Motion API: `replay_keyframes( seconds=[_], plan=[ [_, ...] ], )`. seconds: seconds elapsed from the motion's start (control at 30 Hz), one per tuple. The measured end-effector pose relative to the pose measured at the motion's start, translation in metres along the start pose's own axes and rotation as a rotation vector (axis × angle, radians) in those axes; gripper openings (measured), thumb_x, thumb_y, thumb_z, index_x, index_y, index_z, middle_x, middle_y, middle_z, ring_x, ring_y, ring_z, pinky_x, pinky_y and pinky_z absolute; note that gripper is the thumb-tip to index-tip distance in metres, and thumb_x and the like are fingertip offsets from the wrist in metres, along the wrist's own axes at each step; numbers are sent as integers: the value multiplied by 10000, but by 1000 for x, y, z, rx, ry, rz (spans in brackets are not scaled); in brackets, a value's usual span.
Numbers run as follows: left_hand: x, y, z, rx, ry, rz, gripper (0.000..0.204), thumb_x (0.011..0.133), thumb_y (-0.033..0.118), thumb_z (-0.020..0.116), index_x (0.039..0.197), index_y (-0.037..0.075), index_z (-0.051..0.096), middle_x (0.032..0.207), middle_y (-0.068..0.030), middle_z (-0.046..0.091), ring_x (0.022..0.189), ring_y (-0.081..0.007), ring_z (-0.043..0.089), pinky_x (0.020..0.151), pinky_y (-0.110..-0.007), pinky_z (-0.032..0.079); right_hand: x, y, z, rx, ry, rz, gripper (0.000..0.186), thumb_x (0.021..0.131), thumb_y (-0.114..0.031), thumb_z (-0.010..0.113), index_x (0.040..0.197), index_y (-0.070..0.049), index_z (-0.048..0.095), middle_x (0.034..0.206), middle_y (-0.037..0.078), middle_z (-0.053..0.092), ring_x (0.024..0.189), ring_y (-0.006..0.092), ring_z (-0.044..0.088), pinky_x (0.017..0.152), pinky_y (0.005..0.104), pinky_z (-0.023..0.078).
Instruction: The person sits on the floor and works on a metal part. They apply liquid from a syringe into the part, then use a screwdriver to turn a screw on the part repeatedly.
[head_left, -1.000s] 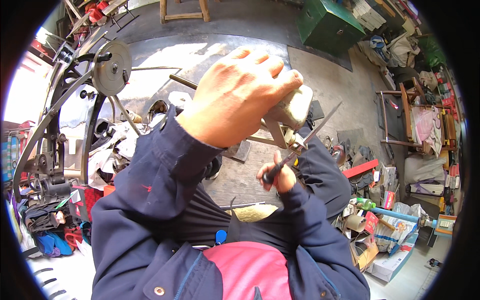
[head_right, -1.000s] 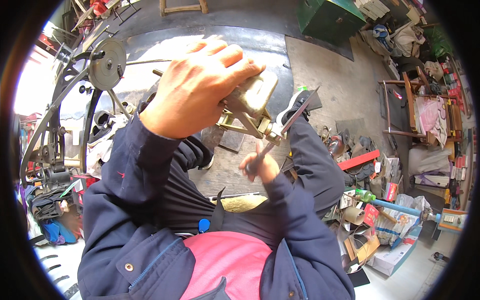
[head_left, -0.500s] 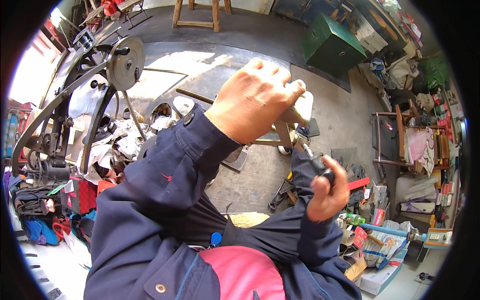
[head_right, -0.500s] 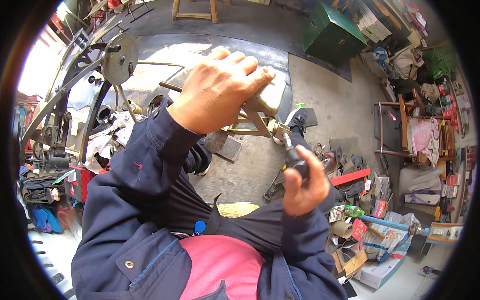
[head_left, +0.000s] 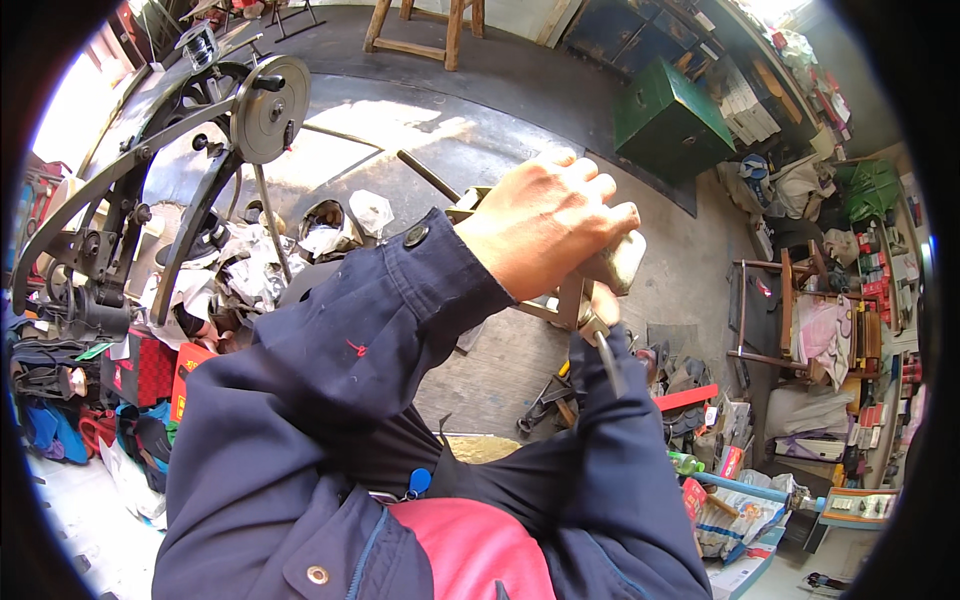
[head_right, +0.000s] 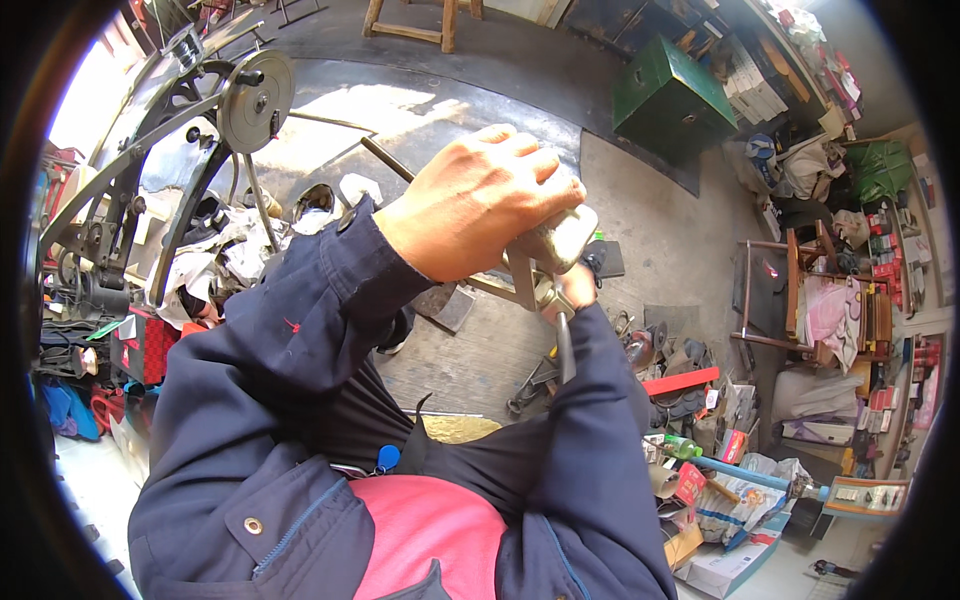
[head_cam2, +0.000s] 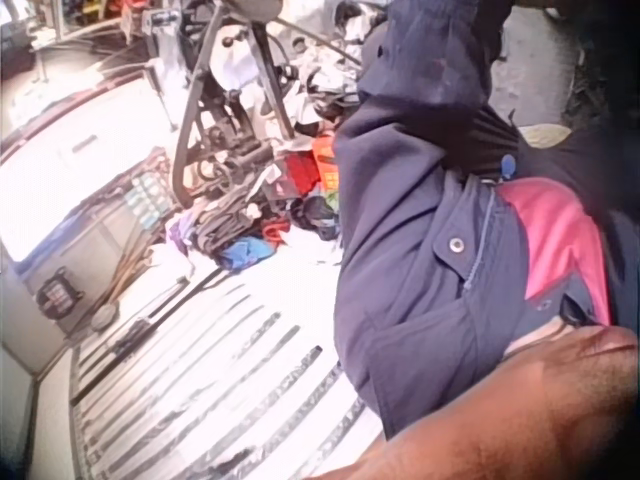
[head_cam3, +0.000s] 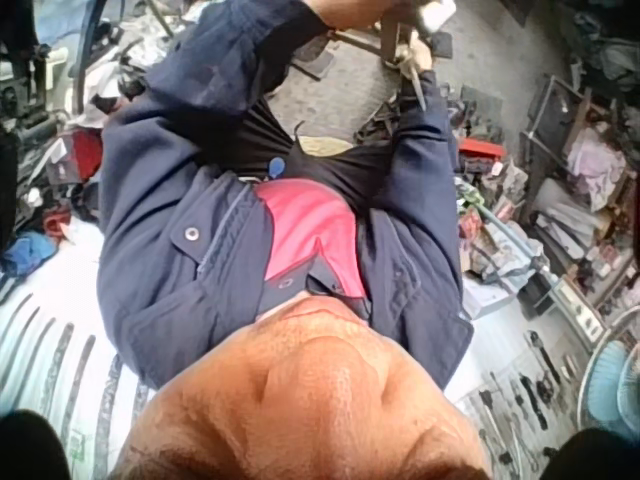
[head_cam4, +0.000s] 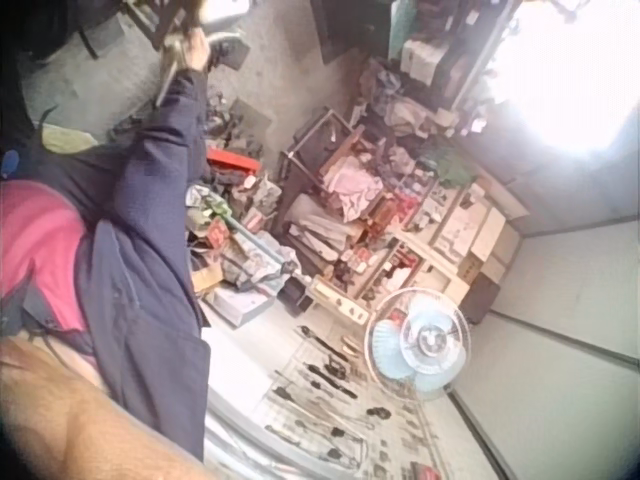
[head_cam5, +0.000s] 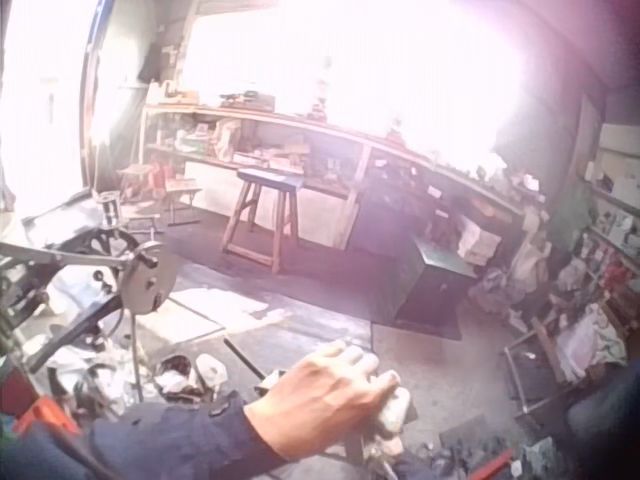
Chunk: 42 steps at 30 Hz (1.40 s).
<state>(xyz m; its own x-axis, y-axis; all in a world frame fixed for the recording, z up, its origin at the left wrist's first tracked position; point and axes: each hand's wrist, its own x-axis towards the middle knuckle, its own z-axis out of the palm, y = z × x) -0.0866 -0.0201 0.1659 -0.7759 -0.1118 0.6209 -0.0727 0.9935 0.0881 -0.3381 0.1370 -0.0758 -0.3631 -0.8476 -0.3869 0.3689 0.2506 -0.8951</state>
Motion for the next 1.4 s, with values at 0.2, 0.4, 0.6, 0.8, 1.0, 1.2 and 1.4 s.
replay_keyframes(
  seconds=[0.2,0.4,0.6,0.8,1.0,1.2,1.4],
  plan=[
    [-2,-6,-2,4,-62,-67,500,761,168,855,1222,92,676,1080,-114,716,1086,-286,693,920,-402,529,-168,65,91,625,-169,63,693,1094,-660,408,1042,-19,666,756,99,625,559,213,536,574,384,479],
    [1,-5,3,36,-53,-60,470,792,180,852,1220,95,676,1083,-97,720,1091,-270,692,923,-401,520,-232,-42,121,-173,251,-493,537,1022,-534,698,894,-25,584,664,13,536,549,99,488,521,279,414],
    [0,-3,-2,76,-85,-63,430,782,120,792,1190,73,666,1052,-84,721,1090,-250,689,935,-378,495,-141,-152,83,-666,558,-921,440,1063,-332,662,737,-69,525,629,-46,469,578,53,423,529,265,307],
    [2,3,-6,-34,-122,-83,562,744,225,815,1252,48,653,1044,-137,716,1063,-295,686,927,-436,476,7,-168,54,-661,496,-1069,260,1087,-219,650,919,-29,708,772,-29,637,674,58,547,615,230,436],
    [4,7,-6,-157,-27,-133,510,761,370,808,1135,36,711,942,-170,708,977,-338,690,901,-439,497,45,-47,6,-196,5,-230,331,1065,-354,622,1015,-38,705,842,54,697,705,153,633,628,302,498],
    [5,3,-2,-90,48,-151,354,681,315,761,933,69,724,869,-153,714,866,-309,697,823,-415,510,-119,65,70,228,213,117,654,1080,-621,480,1027,-2,683,793,139,676,605,241,627,557,376,517],
    [9,3,1,-84,76,-131,344,647,258,737,928,63,701,796,-136,686,858,-318,705,796,-428,540,-225,-15,127,-83,356,-504,457,1029,-442,722,1021,8,645,691,37,591,582,122,539,543,322,460]
  ],
)
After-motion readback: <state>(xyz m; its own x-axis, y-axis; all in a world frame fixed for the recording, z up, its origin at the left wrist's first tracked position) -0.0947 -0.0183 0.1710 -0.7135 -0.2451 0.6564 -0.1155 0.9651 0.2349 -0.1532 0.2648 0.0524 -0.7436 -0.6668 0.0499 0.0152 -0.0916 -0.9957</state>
